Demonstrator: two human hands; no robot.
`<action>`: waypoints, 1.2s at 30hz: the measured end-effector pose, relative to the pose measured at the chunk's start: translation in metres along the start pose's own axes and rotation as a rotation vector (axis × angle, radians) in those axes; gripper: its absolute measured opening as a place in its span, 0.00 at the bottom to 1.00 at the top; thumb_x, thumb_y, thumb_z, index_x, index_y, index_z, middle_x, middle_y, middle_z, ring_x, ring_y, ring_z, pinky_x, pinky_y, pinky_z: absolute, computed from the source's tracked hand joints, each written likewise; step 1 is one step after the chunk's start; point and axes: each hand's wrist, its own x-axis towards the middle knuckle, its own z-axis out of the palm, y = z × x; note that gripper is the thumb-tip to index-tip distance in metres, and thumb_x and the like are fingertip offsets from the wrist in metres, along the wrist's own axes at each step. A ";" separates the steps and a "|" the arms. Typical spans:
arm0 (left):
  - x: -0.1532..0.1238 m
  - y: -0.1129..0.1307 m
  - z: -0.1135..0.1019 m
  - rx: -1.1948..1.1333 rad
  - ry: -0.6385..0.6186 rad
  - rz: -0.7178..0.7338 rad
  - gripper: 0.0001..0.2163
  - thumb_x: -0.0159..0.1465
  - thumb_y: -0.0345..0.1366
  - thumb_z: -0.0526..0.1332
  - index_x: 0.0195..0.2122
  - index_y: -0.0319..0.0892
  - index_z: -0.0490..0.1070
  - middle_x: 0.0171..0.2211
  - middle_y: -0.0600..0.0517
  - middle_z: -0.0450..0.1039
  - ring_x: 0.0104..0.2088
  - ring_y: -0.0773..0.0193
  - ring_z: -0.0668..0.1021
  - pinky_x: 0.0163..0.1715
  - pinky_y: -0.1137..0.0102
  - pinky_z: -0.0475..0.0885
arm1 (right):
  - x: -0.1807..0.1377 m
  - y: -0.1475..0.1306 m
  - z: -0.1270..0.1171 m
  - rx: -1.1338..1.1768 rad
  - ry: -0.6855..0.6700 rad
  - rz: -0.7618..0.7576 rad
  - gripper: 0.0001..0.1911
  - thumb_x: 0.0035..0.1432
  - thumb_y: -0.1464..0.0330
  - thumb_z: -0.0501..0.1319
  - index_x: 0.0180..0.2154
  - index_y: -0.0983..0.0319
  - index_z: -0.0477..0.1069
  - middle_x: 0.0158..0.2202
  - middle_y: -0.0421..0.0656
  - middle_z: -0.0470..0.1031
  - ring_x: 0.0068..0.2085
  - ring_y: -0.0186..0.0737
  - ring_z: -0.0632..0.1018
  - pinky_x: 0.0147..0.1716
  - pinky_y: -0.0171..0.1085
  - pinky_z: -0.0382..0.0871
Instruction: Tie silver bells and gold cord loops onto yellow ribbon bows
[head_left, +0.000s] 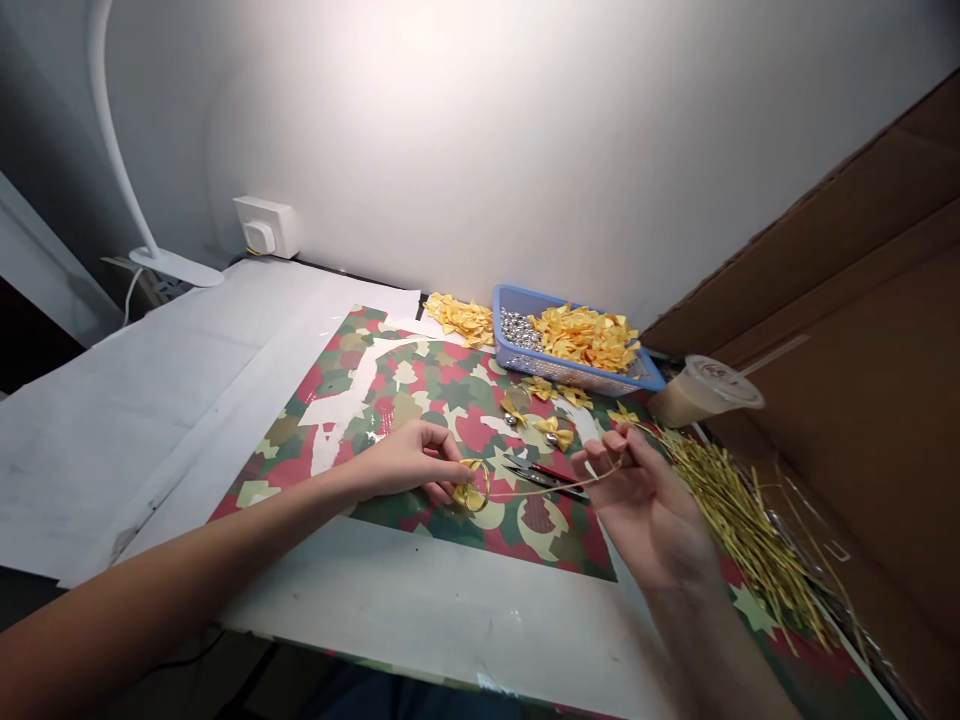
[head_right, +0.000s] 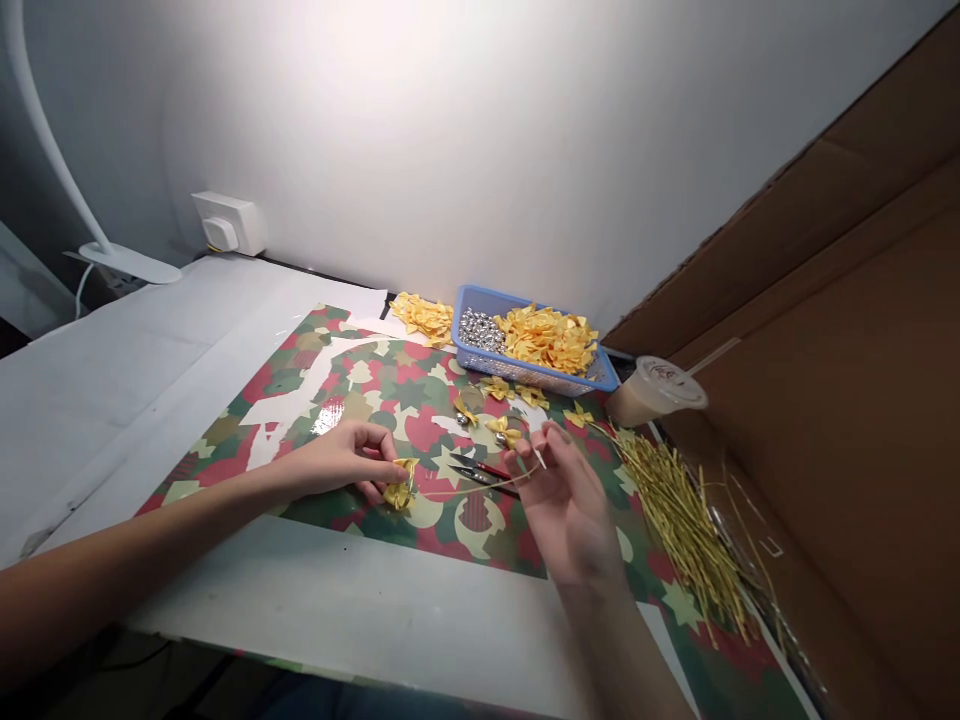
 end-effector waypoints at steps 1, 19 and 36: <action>0.000 0.000 0.000 0.001 0.003 -0.001 0.14 0.49 0.40 0.71 0.23 0.39 0.68 0.24 0.52 0.76 0.26 0.68 0.79 0.27 0.74 0.75 | 0.001 0.001 0.000 -0.106 -0.036 -0.042 0.10 0.44 0.59 0.71 0.29 0.55 0.76 0.24 0.35 0.72 0.28 0.33 0.74 0.33 0.36 0.75; -0.001 -0.001 0.001 0.013 0.036 -0.009 0.05 0.52 0.34 0.67 0.23 0.39 0.76 0.26 0.53 0.77 0.31 0.66 0.80 0.37 0.72 0.76 | -0.006 0.030 0.026 -0.883 -0.753 -0.431 0.09 0.60 0.65 0.59 0.29 0.59 0.74 0.27 0.42 0.77 0.28 0.38 0.76 0.28 0.36 0.70; 0.000 0.004 0.000 -0.073 -0.040 0.003 0.07 0.53 0.38 0.67 0.27 0.38 0.77 0.27 0.50 0.78 0.28 0.66 0.80 0.35 0.71 0.74 | -0.009 0.047 0.029 -0.356 -0.470 0.264 0.15 0.39 0.61 0.74 0.25 0.62 0.72 0.22 0.37 0.73 0.24 0.31 0.72 0.24 0.31 0.67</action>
